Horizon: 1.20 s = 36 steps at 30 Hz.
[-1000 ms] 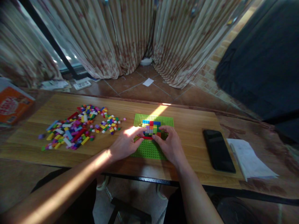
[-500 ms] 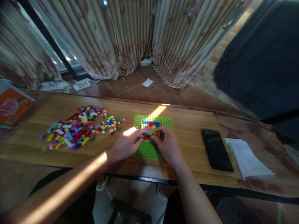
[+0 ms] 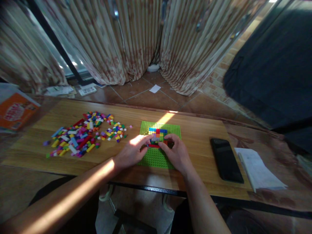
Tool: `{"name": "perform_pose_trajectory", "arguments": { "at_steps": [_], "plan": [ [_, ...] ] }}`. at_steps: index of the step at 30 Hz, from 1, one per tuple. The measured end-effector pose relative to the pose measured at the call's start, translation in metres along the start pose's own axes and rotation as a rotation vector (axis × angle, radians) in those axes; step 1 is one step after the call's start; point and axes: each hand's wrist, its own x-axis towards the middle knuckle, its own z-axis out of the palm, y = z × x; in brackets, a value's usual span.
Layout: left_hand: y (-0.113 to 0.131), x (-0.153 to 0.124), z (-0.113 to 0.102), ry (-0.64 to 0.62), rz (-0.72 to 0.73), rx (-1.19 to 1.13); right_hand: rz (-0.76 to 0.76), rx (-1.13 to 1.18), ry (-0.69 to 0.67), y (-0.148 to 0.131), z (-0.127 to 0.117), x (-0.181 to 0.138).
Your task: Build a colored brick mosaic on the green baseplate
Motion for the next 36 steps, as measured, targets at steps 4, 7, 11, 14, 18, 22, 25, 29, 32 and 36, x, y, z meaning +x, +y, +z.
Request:
{"name": "perform_pose_trajectory", "arguments": {
  "at_steps": [4,7,11,14,18,22,25,29,32,36],
  "plan": [
    [0.000,0.001,-0.002,0.001,0.002,-0.058,0.062,0.000,0.051,-0.003,0.005,-0.001],
    [0.001,0.003,-0.007,0.045,-0.016,-0.027,0.031,-0.097,0.109,-0.008,0.015,-0.002],
    [-0.003,0.007,-0.014,0.088,-0.059,0.055,-0.017,-0.260,0.203,-0.010,0.026,-0.004],
    [-0.009,0.009,-0.014,0.109,-0.103,0.101,-0.010,-0.281,0.206,-0.009,0.029,-0.003],
    [-0.013,0.011,-0.008,0.104,-0.182,0.139,-0.042,-0.217,0.176,-0.007,0.029,0.000],
    [-0.008,0.012,-0.010,0.066,-0.235,0.091,-0.085,-0.117,0.095,-0.001,0.021,0.006],
    [-0.005,0.010,-0.011,-0.004,-0.275,-0.031,-0.139,-0.043,0.051,0.005,0.010,0.011],
    [-0.005,0.007,-0.002,-0.046,-0.296,-0.229,-0.159,-0.023,0.104,0.013,-0.001,0.015],
    [-0.002,0.007,0.007,-0.036,-0.397,-0.348,-0.160,-0.020,0.117,0.020,0.000,0.016],
    [0.006,0.006,0.012,-0.172,-0.474,-0.426,-0.135,0.080,0.129,0.032,0.006,0.019]
  ]
}}
